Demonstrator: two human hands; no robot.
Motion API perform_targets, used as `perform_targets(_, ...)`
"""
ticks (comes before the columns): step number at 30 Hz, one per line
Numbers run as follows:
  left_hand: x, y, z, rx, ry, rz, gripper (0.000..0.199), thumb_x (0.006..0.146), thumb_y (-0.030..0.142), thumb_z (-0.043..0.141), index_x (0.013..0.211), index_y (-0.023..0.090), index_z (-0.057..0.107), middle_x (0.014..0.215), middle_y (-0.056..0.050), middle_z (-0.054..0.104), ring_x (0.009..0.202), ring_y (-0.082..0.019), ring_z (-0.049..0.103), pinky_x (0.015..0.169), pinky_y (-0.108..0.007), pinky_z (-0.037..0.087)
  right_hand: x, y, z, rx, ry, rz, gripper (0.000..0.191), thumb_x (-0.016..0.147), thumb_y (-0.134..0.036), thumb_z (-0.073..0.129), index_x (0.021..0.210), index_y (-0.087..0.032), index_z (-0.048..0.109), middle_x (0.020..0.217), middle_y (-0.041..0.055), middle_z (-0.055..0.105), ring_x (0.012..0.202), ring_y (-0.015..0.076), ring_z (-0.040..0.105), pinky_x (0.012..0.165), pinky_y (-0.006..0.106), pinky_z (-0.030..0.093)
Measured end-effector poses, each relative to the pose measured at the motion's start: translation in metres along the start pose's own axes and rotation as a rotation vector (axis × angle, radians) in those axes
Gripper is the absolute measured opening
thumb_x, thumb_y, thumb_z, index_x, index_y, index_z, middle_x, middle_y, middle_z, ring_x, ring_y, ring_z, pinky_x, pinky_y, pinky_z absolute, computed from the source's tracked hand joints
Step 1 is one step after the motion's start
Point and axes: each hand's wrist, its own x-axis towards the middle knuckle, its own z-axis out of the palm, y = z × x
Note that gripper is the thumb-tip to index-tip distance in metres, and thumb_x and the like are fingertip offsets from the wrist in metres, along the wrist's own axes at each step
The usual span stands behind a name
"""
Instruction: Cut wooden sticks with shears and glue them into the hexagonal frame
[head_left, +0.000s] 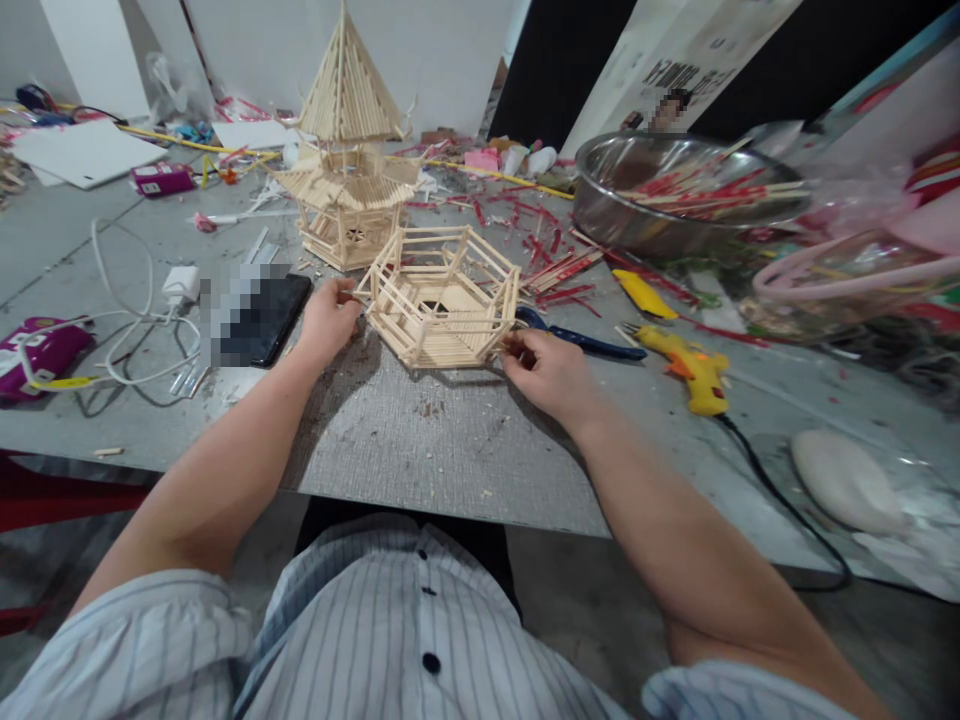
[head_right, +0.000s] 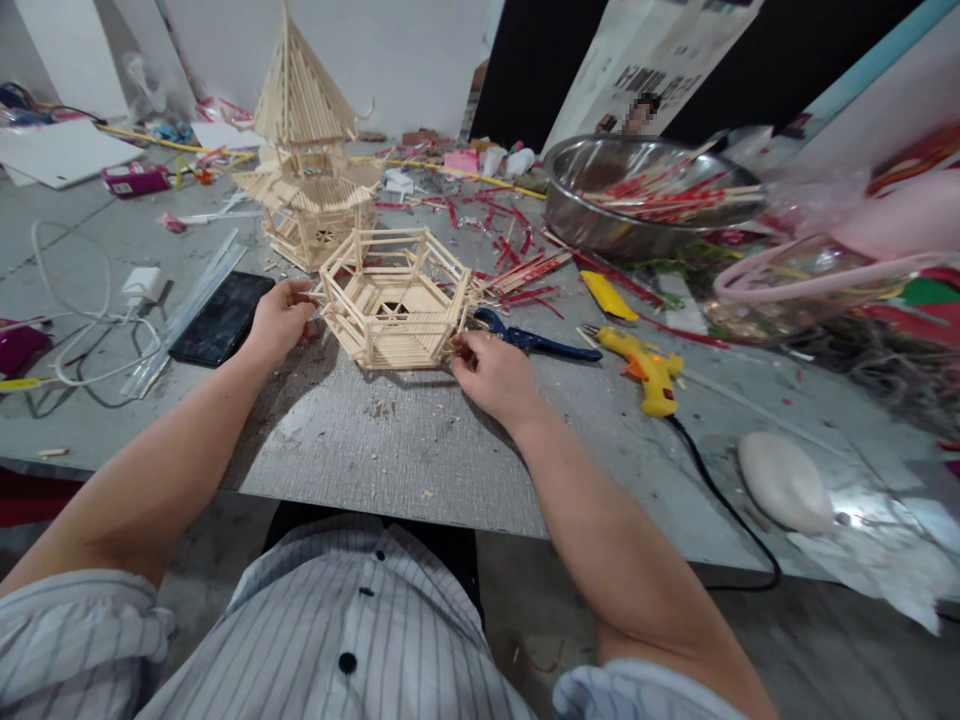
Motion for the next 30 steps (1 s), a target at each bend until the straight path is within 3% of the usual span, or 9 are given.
perform_targets(3,0.000,-0.001,0.000,0.068,0.046,0.003,0.031,0.073,0.013,0.053,0.102,0.019,0.060,0.090,-0.005,0.067,0.088,-0.020,0.064,0.079,-0.033,0.055,0.000,-0.001,-0.001,-0.002,-0.008,0.013,0.022,0.076,-0.025,0.052,0.089,-0.016,0.067,0.082,0.0118,0.070,0.073,0.0245,0.065,0.067,0.036,0.049)
perform_targets(6,0.000,0.001,-0.001,0.093,0.063,0.012,0.028,0.074,0.015,0.053,0.101,0.018,0.061,0.092,-0.006,0.067,0.093,-0.020,0.063,0.086,-0.035,0.054,0.000,-0.001,-0.001,-0.002,-0.016,0.011,0.022,0.076,-0.025,0.052,0.090,-0.016,0.067,0.083,0.0122,0.070,0.073,0.0245,0.065,0.067,0.037,0.050)
perform_targets(18,0.004,-0.001,-0.005,0.046,0.141,0.034,0.024,0.081,0.022,0.051,0.101,0.018,0.064,0.104,-0.008,0.069,0.104,-0.021,0.061,0.093,-0.034,0.050,0.000,0.003,0.001,0.002,-0.007,-0.015,0.020,0.076,-0.026,0.051,0.087,-0.018,0.066,0.081,0.0107,0.070,0.070,0.0228,0.064,0.065,0.035,0.049)
perform_targets(24,0.032,0.007,-0.017,0.135,0.254,0.008,0.022,0.081,0.016,0.049,0.094,0.017,0.066,0.098,-0.008,0.069,0.100,-0.023,0.062,0.095,-0.036,0.046,0.000,0.001,0.000,0.003,-0.005,-0.007,0.020,0.077,-0.026,0.052,0.088,-0.018,0.066,0.081,0.0106,0.070,0.072,0.0234,0.064,0.066,0.036,0.049)
perform_targets(30,0.073,0.013,-0.019,0.314,0.141,0.081,0.017,0.070,0.011,0.056,0.080,0.020,0.066,0.108,-0.011,0.066,0.115,-0.029,0.056,0.107,-0.043,0.035,0.000,0.001,0.000,0.008,-0.026,-0.013,0.022,0.078,-0.027,0.050,0.089,-0.017,0.066,0.083,0.0112,0.070,0.073,0.0242,0.065,0.067,0.037,0.049)
